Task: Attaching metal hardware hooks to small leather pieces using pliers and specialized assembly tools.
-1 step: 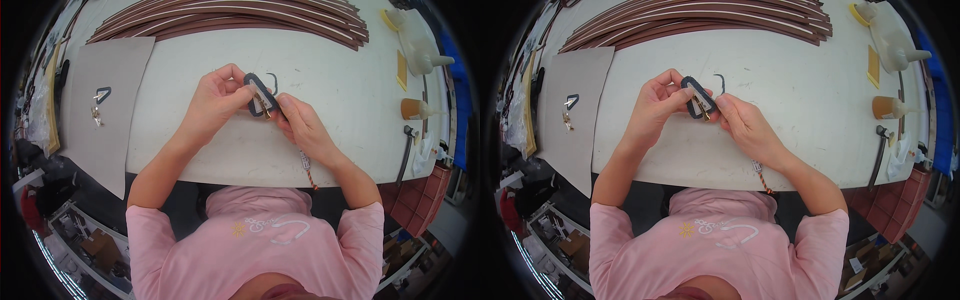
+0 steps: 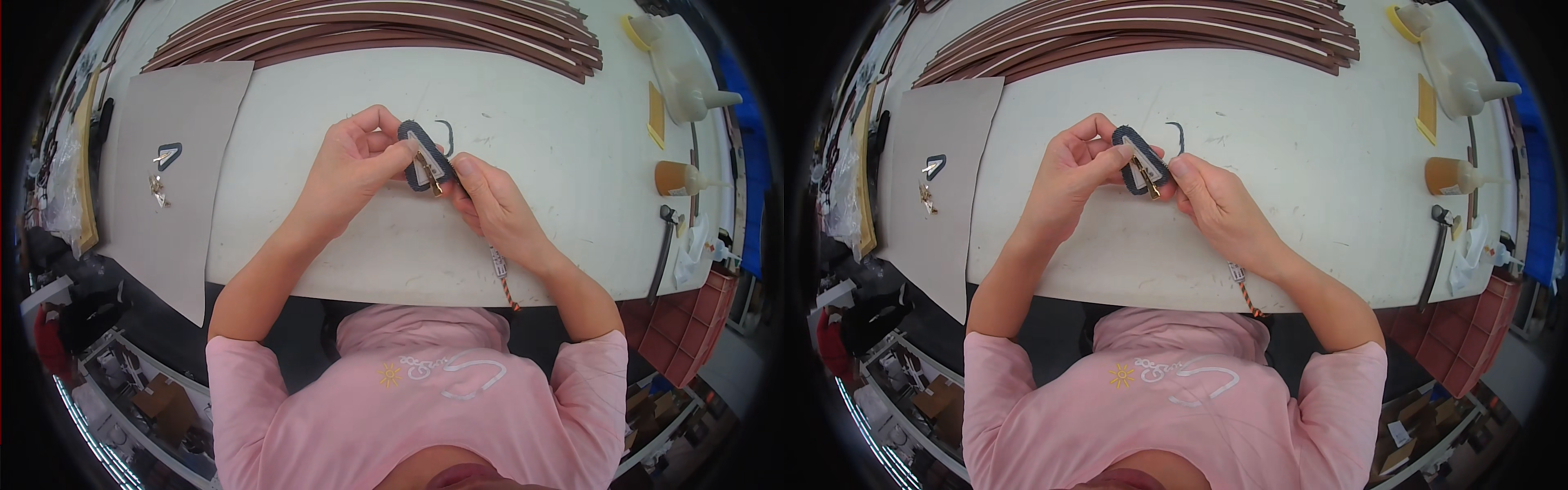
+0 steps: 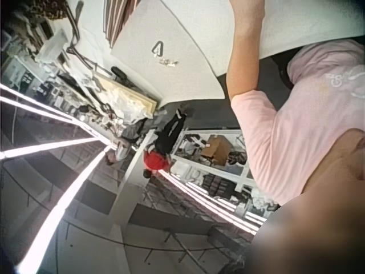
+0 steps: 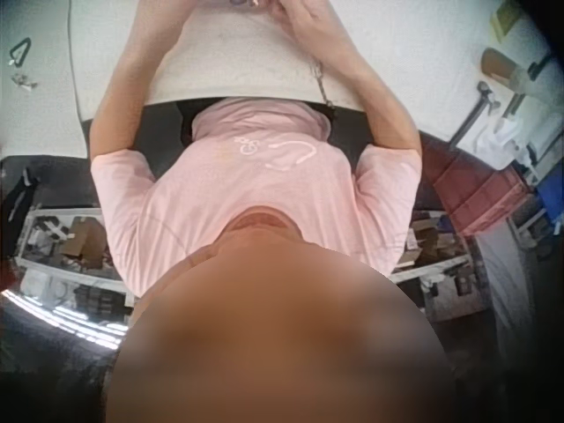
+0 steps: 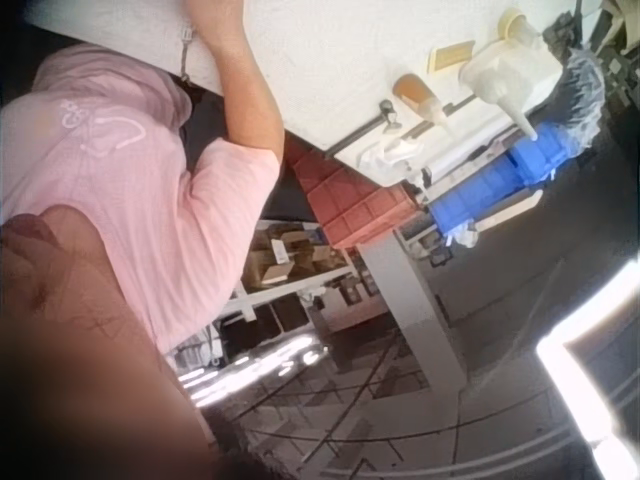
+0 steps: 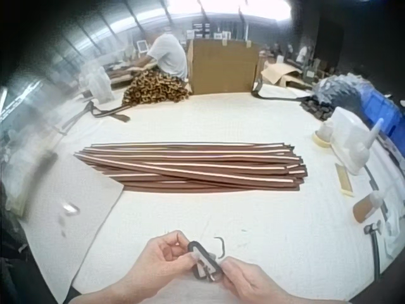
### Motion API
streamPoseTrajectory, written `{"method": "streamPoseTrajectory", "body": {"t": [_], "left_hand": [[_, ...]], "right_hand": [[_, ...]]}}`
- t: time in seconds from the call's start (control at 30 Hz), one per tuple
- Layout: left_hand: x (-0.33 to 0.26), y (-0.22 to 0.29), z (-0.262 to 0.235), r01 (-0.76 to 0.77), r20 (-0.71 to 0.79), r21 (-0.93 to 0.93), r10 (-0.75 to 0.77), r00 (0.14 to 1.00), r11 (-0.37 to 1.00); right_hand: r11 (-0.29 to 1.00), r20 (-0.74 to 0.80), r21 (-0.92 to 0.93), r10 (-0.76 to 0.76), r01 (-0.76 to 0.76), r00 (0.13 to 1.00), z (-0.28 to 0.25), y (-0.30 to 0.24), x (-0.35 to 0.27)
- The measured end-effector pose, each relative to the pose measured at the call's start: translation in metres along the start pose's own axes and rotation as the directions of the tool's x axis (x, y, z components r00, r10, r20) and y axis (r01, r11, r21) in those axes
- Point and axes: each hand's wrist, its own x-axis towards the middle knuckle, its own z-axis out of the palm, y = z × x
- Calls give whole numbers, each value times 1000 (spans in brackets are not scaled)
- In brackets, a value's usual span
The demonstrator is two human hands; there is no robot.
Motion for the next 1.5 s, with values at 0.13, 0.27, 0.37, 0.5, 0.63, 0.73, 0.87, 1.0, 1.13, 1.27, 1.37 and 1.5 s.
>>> {"method": "streamPoseTrajectory", "body": {"t": [0.13,0.27,0.37,0.5,0.63,0.73,0.87,1.0,1.13,1.27,1.37,1.5], "left_hand": [[0,-1,0,1,6,2,-1,1000,1000],[0,0,1,8,8,-24,-8,1000,1000],[1,-2,-1,-6,24,1,6,1000,1000],[0,-3,-2,-14,32,37,13,999,999],[-1,-1,-1,-9,31,44,8,999,999],[-1,0,1,10,17,-22,-10,1000,1000],[1,0,3,8,-2,-10,-8,1000,1000],[1,-2,1,-2,1,8,2,1000,1000],[0,2,0,-18,-11,7,18,1000,1000],[-1,3,0,-6,-24,5,6,1000,1000],[-1,2,0,-15,-19,8,15,1000,1000],[-2,1,1,-22,-10,14,22,1000,1000]], "right_hand": [[1000,1,22,-22,22,1000,0,1,-1],[1000,2,1,-1,1,1000,1,-1,-1],[1000,-2,6,1,-1,1000,1,-3,-1],[1000,3,-3,-5,5,1000,1,-1,0],[1000,6,-16,11,-11,1000,0,1,-1],[1000,-2,6,-3,3,1000,1,0,-1],[1000,-5,-2,-8,8,1000,-1,-2,0],[1000,4,-7,-20,20,1000,0,-1,0],[1000,13,29,-9,9,1000,-2,0,-1],[999,17,14,-35,35,999,0,0,-2],[999,18,1,-35,35,999,0,0,-2],[1000,11,-2,-24,24,1000,1,0,0]]}}
